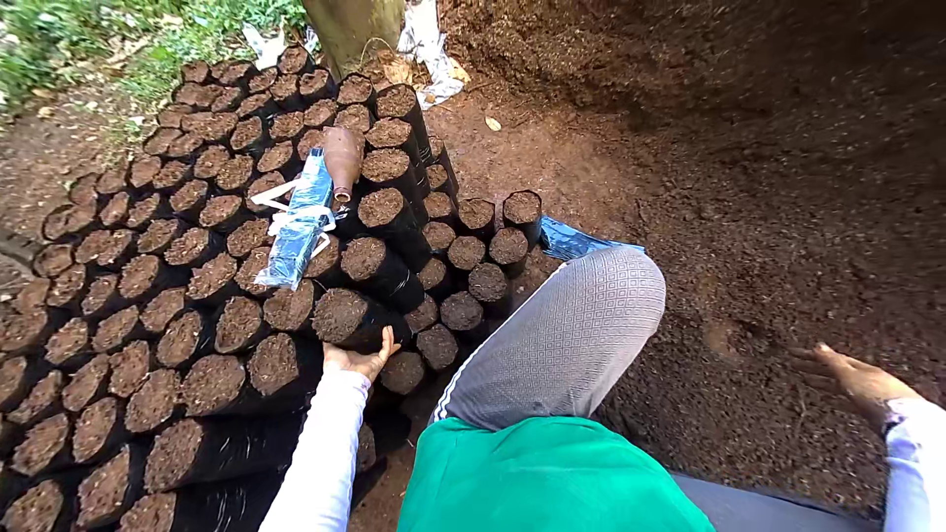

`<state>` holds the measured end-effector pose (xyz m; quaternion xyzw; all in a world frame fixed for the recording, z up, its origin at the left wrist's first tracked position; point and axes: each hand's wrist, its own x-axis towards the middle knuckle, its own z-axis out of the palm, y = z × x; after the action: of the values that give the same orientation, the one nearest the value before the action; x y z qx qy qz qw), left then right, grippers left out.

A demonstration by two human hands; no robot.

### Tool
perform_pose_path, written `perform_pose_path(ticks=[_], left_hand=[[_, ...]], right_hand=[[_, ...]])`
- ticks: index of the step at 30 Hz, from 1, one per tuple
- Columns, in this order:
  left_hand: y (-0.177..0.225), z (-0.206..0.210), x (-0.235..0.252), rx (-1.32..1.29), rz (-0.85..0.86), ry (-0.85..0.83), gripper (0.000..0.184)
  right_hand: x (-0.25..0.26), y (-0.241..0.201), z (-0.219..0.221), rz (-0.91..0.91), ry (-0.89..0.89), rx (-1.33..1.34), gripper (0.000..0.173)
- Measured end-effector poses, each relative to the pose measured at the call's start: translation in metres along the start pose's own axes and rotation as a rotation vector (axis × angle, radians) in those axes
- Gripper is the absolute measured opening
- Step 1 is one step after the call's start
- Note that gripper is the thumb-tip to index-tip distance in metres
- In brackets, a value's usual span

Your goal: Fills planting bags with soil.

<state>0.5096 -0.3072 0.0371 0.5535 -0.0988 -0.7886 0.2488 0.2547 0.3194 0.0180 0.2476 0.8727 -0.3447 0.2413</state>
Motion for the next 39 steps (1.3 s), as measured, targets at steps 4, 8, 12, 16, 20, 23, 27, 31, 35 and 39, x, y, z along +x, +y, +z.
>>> perform_pose_path(ticks=[4, 8, 12, 16, 20, 23, 27, 31, 35, 39], left_hand=[[-0.003, -0.004, -0.008, -0.011, -0.009, -0.002, 0.081], [-0.006, -0.009, -0.020, 0.056, -0.023, 0.033, 0.082], [-0.020, -0.019, -0.031, 0.137, 0.006, 0.079, 0.076], [-0.051, -0.022, -0.043, 0.503, -0.062, 0.059, 0.050], [-0.096, 0.033, -0.043, 1.032, 0.018, -0.259, 0.035], [-0.145, 0.103, -0.035, 1.294, 0.070, -0.587, 0.036], [-0.237, 0.187, 0.016, 1.653, 0.093, -1.001, 0.036], [-0.332, 0.244, 0.070, 2.093, 0.258, -1.162, 0.038], [-0.398, 0.287, 0.110, 2.417, 0.558, -1.335, 0.046], [-0.436, 0.339, 0.149, 2.507, 0.823, -1.427, 0.060]], right_hand=[[0.004, 0.010, 0.001, 0.001, -0.004, -0.013, 0.058], [0.003, 0.013, -0.001, 0.005, 0.012, 0.004, 0.058], [-0.002, 0.014, -0.007, -0.012, 0.032, 0.029, 0.057], [-0.020, 0.011, -0.008, -0.017, 0.026, 0.016, 0.057], [-0.034, 0.036, -0.013, 0.033, 0.030, 0.021, 0.053], [-0.035, 0.074, -0.021, 0.063, 0.057, -0.068, 0.052], [-0.057, 0.113, -0.016, 0.204, 0.057, -0.094, 0.049], [-0.069, 0.156, -0.004, 0.396, -0.060, -0.150, 0.049], [-0.083, 0.166, 0.000, 0.469, -0.087, -0.192, 0.051], [-0.090, 0.142, 0.001, 0.474, -0.113, -0.184, 0.051]])
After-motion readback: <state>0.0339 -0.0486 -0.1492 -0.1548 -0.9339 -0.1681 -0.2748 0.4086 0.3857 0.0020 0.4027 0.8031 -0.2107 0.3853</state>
